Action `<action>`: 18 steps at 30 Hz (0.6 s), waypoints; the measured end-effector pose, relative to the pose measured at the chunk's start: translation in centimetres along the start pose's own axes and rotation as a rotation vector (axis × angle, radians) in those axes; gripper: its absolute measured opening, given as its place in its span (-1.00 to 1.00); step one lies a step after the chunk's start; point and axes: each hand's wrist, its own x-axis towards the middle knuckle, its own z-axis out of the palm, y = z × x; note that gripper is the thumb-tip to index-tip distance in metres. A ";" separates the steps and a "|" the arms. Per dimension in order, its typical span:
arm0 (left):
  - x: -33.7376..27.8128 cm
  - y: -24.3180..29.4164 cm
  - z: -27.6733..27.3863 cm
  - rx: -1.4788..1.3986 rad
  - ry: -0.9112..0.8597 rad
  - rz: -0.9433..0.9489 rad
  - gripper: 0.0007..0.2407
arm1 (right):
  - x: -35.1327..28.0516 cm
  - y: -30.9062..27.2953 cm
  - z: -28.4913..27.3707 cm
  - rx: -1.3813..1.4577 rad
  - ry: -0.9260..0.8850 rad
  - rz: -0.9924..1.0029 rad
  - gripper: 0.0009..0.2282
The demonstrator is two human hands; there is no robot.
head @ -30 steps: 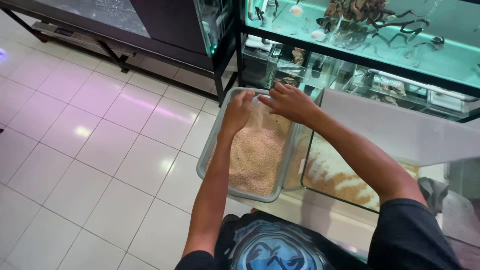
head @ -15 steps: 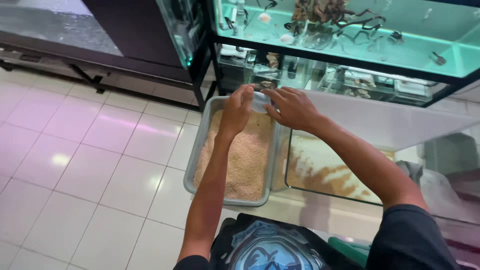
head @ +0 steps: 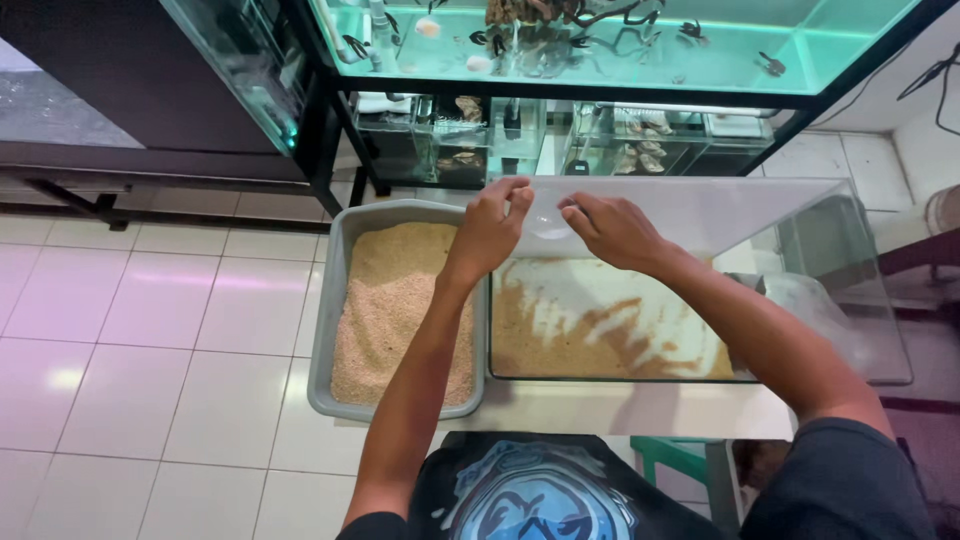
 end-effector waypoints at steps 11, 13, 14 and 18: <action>-3.1 0.3 4.6 0.241 -0.193 0.043 -0.68 | 1.7 4.6 8.6 -0.018 -0.530 -0.084 -0.53; -3.7 0.5 4.6 0.397 -0.239 0.043 -0.68 | 2.0 3.6 9.9 0.005 -0.546 -0.136 -0.53; -3.6 0.2 4.9 0.381 -0.214 0.076 -0.70 | 2.1 3.0 10.6 0.033 -0.543 -0.179 -0.54; -3.0 -2.2 5.8 0.358 -0.130 0.064 -0.72 | 2.6 0.7 13.1 0.123 -0.544 -0.328 -0.56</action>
